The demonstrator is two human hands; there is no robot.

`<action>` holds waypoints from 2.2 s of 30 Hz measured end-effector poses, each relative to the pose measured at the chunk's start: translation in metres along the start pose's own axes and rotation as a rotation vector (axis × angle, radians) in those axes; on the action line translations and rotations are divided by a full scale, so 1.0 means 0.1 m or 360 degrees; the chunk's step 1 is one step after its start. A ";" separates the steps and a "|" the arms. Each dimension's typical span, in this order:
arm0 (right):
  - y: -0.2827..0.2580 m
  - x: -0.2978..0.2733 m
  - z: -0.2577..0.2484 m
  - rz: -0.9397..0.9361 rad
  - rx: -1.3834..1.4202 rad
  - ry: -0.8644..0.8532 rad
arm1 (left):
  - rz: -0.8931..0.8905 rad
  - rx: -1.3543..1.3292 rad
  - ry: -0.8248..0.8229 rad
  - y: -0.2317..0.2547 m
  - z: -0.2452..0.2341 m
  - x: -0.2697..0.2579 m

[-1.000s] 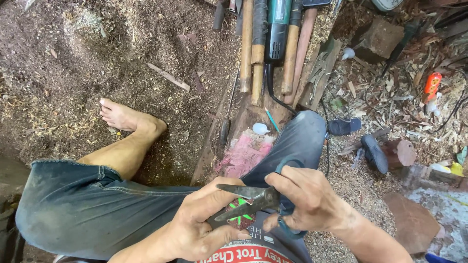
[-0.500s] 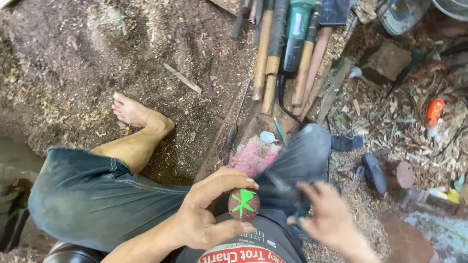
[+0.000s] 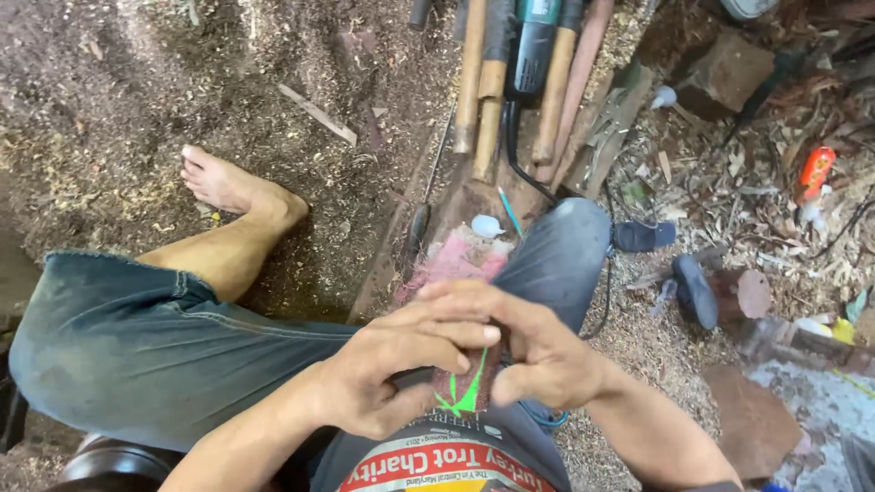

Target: Sanding and gluing small wooden pieces to create or repair a decorative object in a workshop.

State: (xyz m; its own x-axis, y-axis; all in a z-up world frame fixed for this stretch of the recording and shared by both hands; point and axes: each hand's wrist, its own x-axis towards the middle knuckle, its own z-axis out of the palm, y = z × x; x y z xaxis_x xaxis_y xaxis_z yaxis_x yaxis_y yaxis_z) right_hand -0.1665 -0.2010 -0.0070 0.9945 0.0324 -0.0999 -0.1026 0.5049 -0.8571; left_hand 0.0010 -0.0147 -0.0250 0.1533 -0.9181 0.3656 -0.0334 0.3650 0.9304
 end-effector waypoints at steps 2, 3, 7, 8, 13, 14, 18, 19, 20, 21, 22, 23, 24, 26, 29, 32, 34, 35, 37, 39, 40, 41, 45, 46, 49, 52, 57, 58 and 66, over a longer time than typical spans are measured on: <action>0.06 0.01 0.04 0.0094 0.0171 0.0011 | -0.0010 -0.0022 0.0036 -0.03 -0.01 -0.02; 0.09 0.01 0.06 0.0185 0.0336 0.0036 | -0.0014 -0.0051 0.0062 -0.05 -0.01 -0.03; 0.08 0.01 0.09 0.0310 0.0514 0.0191 | 0.0019 -0.0026 0.0058 -0.07 -0.03 -0.03; 0.05 0.02 0.09 0.0292 0.0447 0.0187 | 0.0040 0.0008 0.0050 -0.08 -0.03 -0.02; -0.03 0.09 0.16 0.0301 0.0355 0.0201 | 0.0053 0.0081 0.0068 -0.06 -0.06 0.00; -0.03 0.10 0.16 0.0307 0.0294 0.0194 | 0.0058 0.0095 0.0075 -0.06 -0.06 -0.01; -0.02 0.13 0.19 0.0286 0.0078 0.0208 | 0.0076 0.0147 0.0081 -0.05 -0.08 -0.02; -0.02 0.14 0.19 0.0293 0.0076 0.0203 | 0.0075 0.0147 0.0089 -0.05 -0.08 -0.03; -0.02 0.15 0.19 0.0300 0.0052 0.0224 | 0.0054 0.0135 0.0076 -0.05 -0.09 -0.03; -0.03 0.16 0.19 0.0307 0.0028 0.0245 | 0.0032 0.0124 0.0063 -0.05 -0.10 -0.03; -0.02 0.16 0.19 0.0311 0.0028 0.0246 | 0.0031 0.0120 0.0065 -0.06 -0.11 -0.04; -0.02 0.17 0.19 0.0327 -0.0023 0.0262 | -0.0001 0.0098 0.0061 -0.06 -0.10 -0.05; -0.02 0.17 0.18 0.0339 -0.0074 0.0277 | -0.0032 0.0078 0.0054 -0.07 -0.11 -0.06; -0.01 0.20 0.19 0.0385 -0.0023 0.0298 | -0.0058 0.0057 0.0051 -0.10 -0.12 -0.08; 0.05 0.22 0.17 0.0399 0.0071 0.0319 | -0.0122 -0.0040 0.0042 -0.15 -0.18 -0.09; 0.11 0.24 0.19 0.0369 0.0165 0.0336 | -0.0209 -0.0182 0.0034 -0.16 -0.23 -0.10; 0.12 0.26 0.22 0.0367 0.0215 0.0354 | -0.0256 -0.0245 0.0027 -0.17 -0.26 -0.10; 0.13 0.26 0.24 0.0334 0.0178 0.0391 | -0.0255 -0.0248 0.0013 -0.17 -0.28 -0.10; 0.14 0.25 0.27 0.0300 0.0143 0.0432 | -0.0256 -0.0253 -0.0005 -0.17 -0.29 -0.08; 0.16 0.24 0.30 0.0241 0.0161 0.0495 | -0.0237 -0.0263 -0.0037 -0.17 -0.29 -0.08; 0.16 0.22 0.30 0.0240 0.0164 0.0499 | -0.0239 -0.0266 -0.0041 -0.17 -0.29 -0.08; 0.16 0.21 0.30 0.0213 0.0180 0.0501 | -0.0255 -0.0254 -0.0053 -0.16 -0.29 -0.07; 0.18 0.19 0.30 0.0145 0.0229 0.0522 | -0.0311 -0.0169 -0.0075 -0.15 -0.30 -0.06; 0.21 0.19 0.30 0.0142 0.0228 0.0517 | -0.0309 -0.0164 -0.0074 -0.11 -0.30 -0.01; 0.29 0.19 0.26 0.0058 0.0431 0.0522 | -0.0264 -0.0004 -0.0026 -0.05 -0.26 0.11; 0.39 0.17 0.21 -0.0029 0.0499 0.0523 | -0.0238 0.0196 0.0104 -0.10 -0.13 0.15; 0.34 0.04 0.00 -0.0514 -0.0768 0.0780 | -0.0213 0.0605 0.0244 -0.08 -0.10 0.21; 0.33 -0.01 -0.05 -0.0503 -0.0762 0.0788 | -0.0224 0.0595 0.0241 -0.08 -0.10 0.21; 0.24 0.06 -0.13 -0.0313 -0.0925 0.0505 | -0.0041 0.1156 0.0140 0.00 -0.12 0.28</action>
State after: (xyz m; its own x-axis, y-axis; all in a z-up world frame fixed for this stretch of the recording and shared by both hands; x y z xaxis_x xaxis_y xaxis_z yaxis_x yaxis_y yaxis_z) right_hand -0.1637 -0.1999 -0.0348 0.9501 -0.3113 0.0180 -0.0045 -0.0714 -0.9974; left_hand 0.0166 -0.0384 -0.0156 0.2405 -0.8981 0.3681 -0.6703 0.1206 0.7322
